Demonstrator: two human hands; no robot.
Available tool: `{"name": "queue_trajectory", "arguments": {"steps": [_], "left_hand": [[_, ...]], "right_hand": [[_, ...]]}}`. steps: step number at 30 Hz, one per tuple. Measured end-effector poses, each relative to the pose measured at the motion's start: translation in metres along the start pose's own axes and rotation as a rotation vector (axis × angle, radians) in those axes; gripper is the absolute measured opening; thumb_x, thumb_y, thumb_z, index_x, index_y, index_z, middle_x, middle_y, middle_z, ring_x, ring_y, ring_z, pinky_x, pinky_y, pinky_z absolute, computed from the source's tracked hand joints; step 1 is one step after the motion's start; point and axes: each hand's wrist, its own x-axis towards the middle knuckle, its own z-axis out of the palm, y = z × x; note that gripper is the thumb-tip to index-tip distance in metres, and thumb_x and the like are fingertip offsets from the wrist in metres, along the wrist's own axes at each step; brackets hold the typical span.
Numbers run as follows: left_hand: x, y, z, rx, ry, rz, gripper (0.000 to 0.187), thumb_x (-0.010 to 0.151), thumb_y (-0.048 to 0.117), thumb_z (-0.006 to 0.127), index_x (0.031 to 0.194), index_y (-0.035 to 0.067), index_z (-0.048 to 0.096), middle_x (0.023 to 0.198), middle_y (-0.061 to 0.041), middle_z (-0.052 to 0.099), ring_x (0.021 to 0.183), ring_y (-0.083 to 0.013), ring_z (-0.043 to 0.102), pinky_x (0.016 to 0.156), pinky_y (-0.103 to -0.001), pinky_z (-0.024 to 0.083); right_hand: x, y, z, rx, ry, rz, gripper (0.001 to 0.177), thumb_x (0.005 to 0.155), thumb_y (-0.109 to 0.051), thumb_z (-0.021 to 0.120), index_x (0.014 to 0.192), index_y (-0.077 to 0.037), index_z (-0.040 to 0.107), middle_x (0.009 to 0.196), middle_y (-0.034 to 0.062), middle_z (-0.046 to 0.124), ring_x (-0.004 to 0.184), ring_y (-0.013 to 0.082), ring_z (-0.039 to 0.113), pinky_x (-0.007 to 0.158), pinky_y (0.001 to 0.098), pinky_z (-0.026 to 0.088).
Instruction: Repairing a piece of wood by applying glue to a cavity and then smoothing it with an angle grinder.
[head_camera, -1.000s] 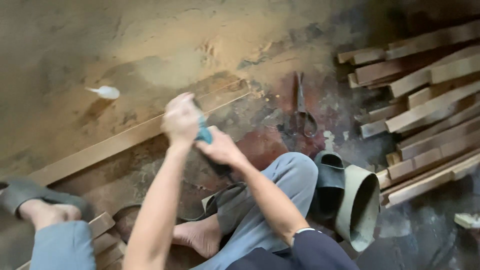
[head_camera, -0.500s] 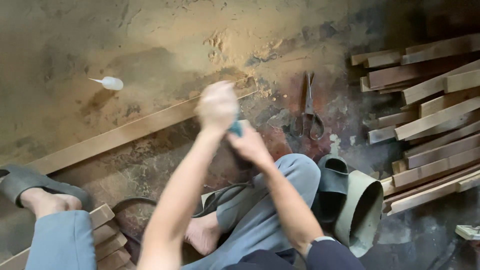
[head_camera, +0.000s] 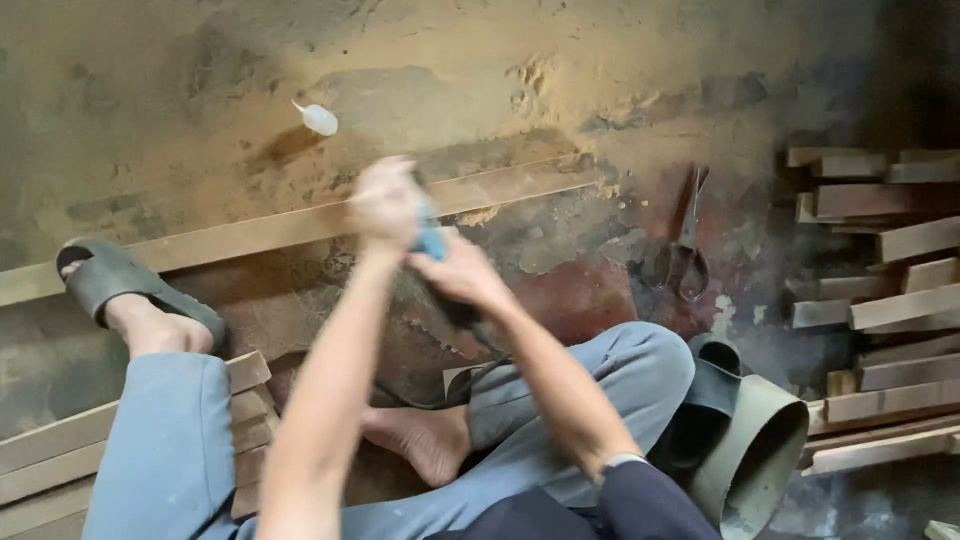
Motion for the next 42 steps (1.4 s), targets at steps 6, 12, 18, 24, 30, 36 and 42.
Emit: {"name": "queue_trajectory", "arguments": {"steps": [6,12,18,24,30,36,42], "left_hand": [[-0.010,-0.054,-0.060,0.045,0.111,-0.110,0.028,0.097,0.009,0.054,0.106,0.002,0.079,0.115,-0.020,0.076,0.112,-0.0353,0.071,0.102,-0.044,0.054],[0.002,0.069,0.048,-0.039,-0.049,0.013,0.026,0.097,0.015,0.053,0.102,0.008,0.078,0.113,-0.016,0.076,0.112,-0.0343,0.070,0.102,-0.044,0.053],[0.016,0.194,0.155,-0.138,-0.270,0.174,0.020,0.093,0.022,0.057,0.091,0.013,0.075,0.112,-0.007,0.075,0.111,-0.0302,0.068,0.096,-0.042,0.054],[0.010,0.182,0.129,-0.185,-0.252,0.160,0.020,0.092,0.023,0.057,0.092,0.013,0.075,0.112,-0.005,0.075,0.111,-0.0290,0.068,0.096,-0.041,0.055],[0.001,0.058,0.014,-0.076,-0.027,0.029,0.023,0.095,0.018,0.056,0.095,0.010,0.078,0.112,-0.012,0.077,0.109,-0.0312,0.071,0.098,-0.042,0.056],[-0.005,-0.018,-0.038,0.008,0.033,-0.114,0.027,0.099,0.015,0.054,0.104,0.006,0.078,0.120,-0.017,0.075,0.115,-0.0340,0.069,0.104,-0.044,0.054],[0.005,0.085,0.057,-0.070,-0.081,-0.018,0.024,0.094,0.020,0.056,0.096,0.011,0.079,0.114,-0.012,0.075,0.111,-0.0330,0.069,0.098,-0.044,0.054]], "right_hand": [[0.020,-0.033,0.052,-0.038,-0.170,0.010,0.069,0.079,-0.058,0.068,0.121,-0.003,0.062,0.117,0.0256,0.070,0.112,0.0402,0.068,0.095,0.0467,0.052],[-0.028,0.039,-0.042,0.062,0.111,0.078,0.058,0.081,-0.049,0.068,0.117,-0.003,0.064,0.111,0.0223,0.071,0.107,0.0379,0.069,0.091,0.0449,0.053],[-0.059,0.112,-0.125,0.212,0.460,0.203,0.044,0.091,-0.038,0.065,0.115,-0.001,0.063,0.102,0.0232,0.072,0.093,0.0336,0.070,0.084,0.0448,0.054],[-0.059,0.116,-0.107,0.297,0.435,0.198,0.045,0.091,-0.038,0.065,0.116,-0.001,0.063,0.103,0.0222,0.074,0.095,0.0329,0.069,0.086,0.0430,0.054],[-0.021,0.030,-0.016,0.096,0.140,0.038,0.056,0.083,-0.044,0.069,0.120,-0.003,0.063,0.115,0.0212,0.071,0.110,0.0335,0.069,0.094,0.0427,0.052],[0.006,-0.017,0.033,0.014,-0.114,0.051,0.071,0.080,-0.056,0.070,0.120,0.002,0.058,0.112,0.0274,0.071,0.109,0.0410,0.069,0.094,0.0455,0.053],[-0.030,0.052,-0.046,0.069,0.167,0.115,0.056,0.083,-0.045,0.066,0.118,-0.001,0.061,0.110,0.0249,0.071,0.106,0.0389,0.070,0.091,0.0446,0.053]]}}
